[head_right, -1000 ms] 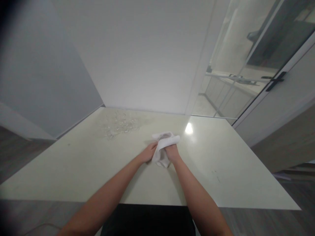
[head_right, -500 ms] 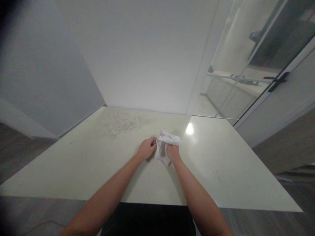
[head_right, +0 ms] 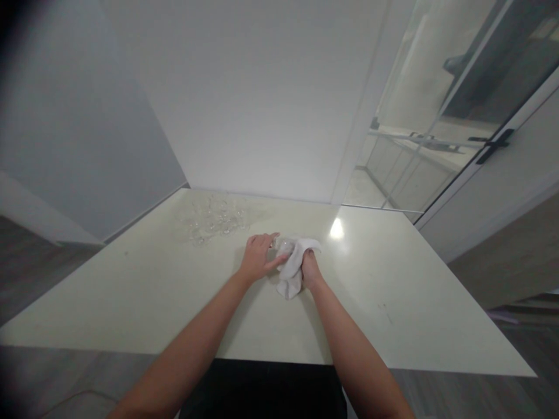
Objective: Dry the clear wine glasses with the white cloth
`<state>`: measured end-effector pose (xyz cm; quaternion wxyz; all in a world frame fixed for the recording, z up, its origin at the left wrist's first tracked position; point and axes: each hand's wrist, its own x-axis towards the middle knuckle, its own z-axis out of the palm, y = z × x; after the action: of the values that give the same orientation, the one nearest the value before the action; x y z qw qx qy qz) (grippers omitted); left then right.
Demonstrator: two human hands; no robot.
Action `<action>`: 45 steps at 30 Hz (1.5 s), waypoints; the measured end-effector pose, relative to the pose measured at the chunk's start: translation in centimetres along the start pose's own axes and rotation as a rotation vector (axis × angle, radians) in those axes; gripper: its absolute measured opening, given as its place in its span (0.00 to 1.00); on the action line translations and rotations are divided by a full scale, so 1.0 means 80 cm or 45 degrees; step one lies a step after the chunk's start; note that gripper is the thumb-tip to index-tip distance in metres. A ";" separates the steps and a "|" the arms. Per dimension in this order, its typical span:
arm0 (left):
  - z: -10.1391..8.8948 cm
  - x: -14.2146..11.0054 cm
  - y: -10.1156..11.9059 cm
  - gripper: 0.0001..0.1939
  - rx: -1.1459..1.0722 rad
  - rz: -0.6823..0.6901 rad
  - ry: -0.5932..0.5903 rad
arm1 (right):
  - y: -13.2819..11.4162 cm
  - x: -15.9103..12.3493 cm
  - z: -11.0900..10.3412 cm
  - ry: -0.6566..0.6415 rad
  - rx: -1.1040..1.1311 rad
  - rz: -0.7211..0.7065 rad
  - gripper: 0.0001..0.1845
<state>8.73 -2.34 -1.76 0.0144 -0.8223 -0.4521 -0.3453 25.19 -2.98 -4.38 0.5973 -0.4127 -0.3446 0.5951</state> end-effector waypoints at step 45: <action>0.010 -0.010 0.004 0.24 0.127 0.167 -0.304 | -0.022 -0.018 -0.014 -0.337 -1.732 -0.860 0.05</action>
<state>9.14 -2.88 -2.73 0.0240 -0.8836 -0.4124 -0.2204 26.92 -4.42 -3.14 0.3152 -0.4868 -0.8105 0.0819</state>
